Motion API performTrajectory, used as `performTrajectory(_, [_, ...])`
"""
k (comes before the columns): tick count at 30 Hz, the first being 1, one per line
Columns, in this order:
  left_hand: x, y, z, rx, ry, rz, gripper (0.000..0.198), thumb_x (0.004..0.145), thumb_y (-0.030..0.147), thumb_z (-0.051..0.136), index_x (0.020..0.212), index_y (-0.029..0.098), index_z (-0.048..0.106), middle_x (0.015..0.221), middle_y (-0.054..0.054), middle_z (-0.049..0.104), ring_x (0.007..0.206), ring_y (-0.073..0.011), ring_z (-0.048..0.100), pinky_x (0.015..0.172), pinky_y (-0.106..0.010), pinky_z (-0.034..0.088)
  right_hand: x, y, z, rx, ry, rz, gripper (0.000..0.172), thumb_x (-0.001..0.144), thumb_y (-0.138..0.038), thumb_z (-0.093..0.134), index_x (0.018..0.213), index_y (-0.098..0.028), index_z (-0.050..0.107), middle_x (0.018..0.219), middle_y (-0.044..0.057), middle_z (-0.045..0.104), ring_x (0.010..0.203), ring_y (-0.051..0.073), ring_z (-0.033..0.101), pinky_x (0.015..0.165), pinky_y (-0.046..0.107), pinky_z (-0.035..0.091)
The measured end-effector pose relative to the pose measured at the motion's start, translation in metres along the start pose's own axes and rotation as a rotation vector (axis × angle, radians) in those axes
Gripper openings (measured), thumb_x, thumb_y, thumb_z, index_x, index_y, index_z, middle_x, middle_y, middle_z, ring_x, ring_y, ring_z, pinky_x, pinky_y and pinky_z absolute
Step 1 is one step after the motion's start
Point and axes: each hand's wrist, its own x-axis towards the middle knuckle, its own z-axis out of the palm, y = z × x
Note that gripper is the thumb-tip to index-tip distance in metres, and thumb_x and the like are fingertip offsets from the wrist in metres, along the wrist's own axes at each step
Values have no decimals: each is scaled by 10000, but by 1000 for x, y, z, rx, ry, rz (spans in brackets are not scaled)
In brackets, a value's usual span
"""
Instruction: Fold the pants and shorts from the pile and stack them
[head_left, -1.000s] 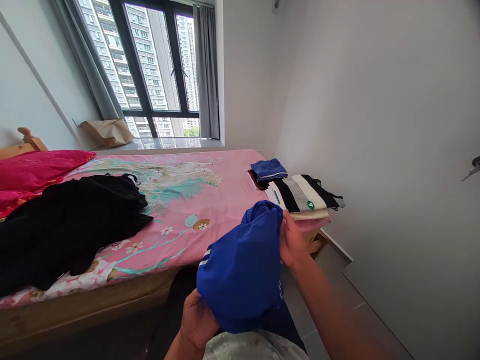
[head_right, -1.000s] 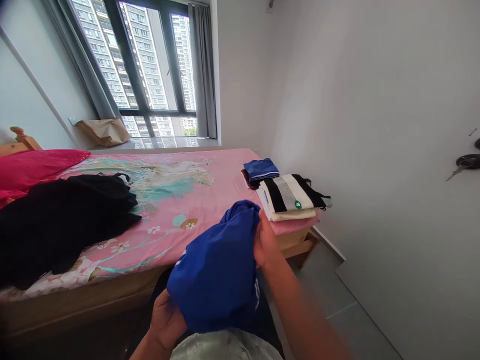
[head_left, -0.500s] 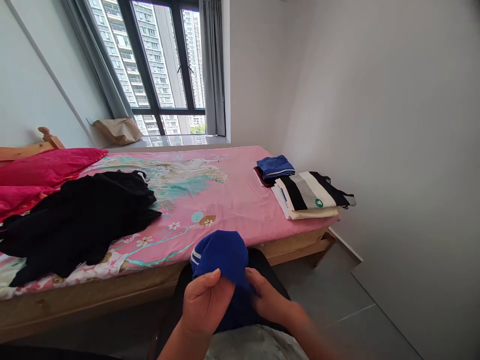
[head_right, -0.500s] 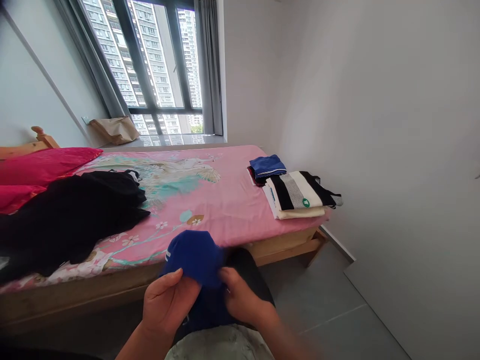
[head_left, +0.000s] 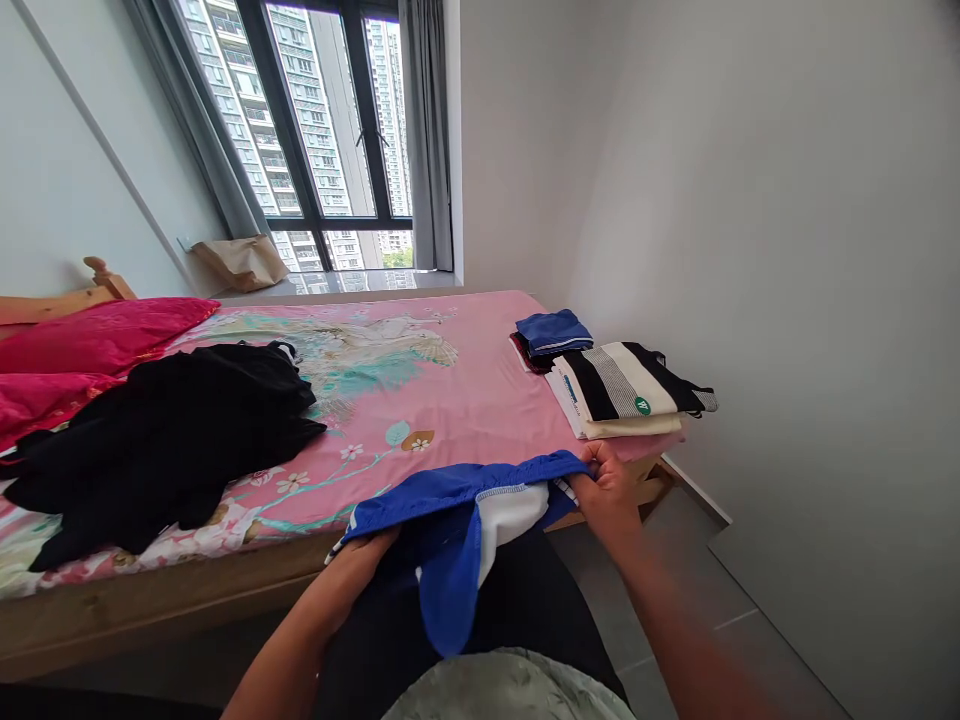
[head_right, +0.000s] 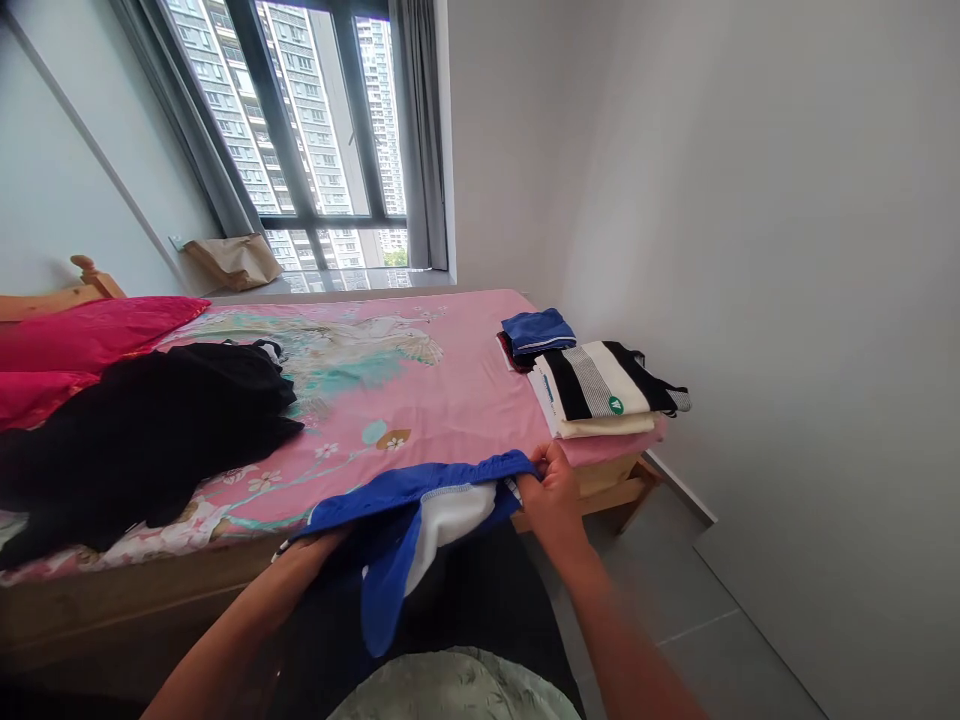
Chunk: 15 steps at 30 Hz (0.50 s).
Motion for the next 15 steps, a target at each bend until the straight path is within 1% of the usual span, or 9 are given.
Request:
performTrajectory(2, [-5,-10,7,-35,-45,-71,510,796,560,510,1184,242,604,1293,-48,586,1276,-250,455,1093,-403,329,-4,-5,4,-122,-31,-46,255,702,-365,621,771,-226,418,511,-97,429,425,76,339,427,194,279])
performTrajectory(4, [-9,-17,8,-53,-65,-101,573,818,589,458,1255,232,555,1323,-55,561,1294,-250,432,1104,-416,310,-11,-9,8,-320,-90,-64,190,720,-353,590,799,-225,473,527,-82,480,429,87,369,452,205,295])
performTrajectory(6, [-11,-22,7,-43,-99,-107,622,815,621,446,1292,230,525,1371,-57,512,1318,-259,395,1120,-438,277,-17,-12,10,-527,-151,-88,131,747,-316,546,841,-226,529,593,-52,559,476,106,442,498,219,317])
performTrajectory(7, [-13,-25,6,-13,-134,-99,645,806,641,447,1299,233,519,1398,-54,481,1334,-263,369,1132,-441,248,-20,-15,10,-624,-194,-107,132,761,-287,516,873,-228,555,648,-30,602,528,121,491,536,228,329])
performTrajectory(9, [-16,-32,5,104,-255,-58,691,785,680,444,1301,227,523,1434,-55,432,1363,-262,317,1155,-422,186,-25,-18,12,-811,-318,-129,217,775,-216,457,940,-232,596,754,13,658,646,157,564,606,252,333])
performTrajectory(11, [-22,-39,5,233,-423,-11,746,775,696,436,1320,191,506,1451,-78,405,1372,-265,296,1158,-392,172,-28,-19,16,-957,-439,-106,299,768,-162,416,971,-236,623,774,37,672,697,181,585,635,273,318])
performTrajectory(13, [-30,-45,8,330,-558,19,807,752,690,480,1357,157,460,1461,-110,383,1369,-287,296,1144,-388,204,-31,-16,21,-988,-490,-58,335,752,-140,400,974,-237,631,761,39,671,694,185,582,644,281,315])
performTrajectory(15, [-40,-49,15,393,-615,55,870,704,660,572,1391,152,407,1461,-129,381,1352,-312,317,1118,-394,250,-33,-11,27,-899,-471,-35,327,737,-140,401,954,-234,627,771,30,665,709,177,575,670,278,334])
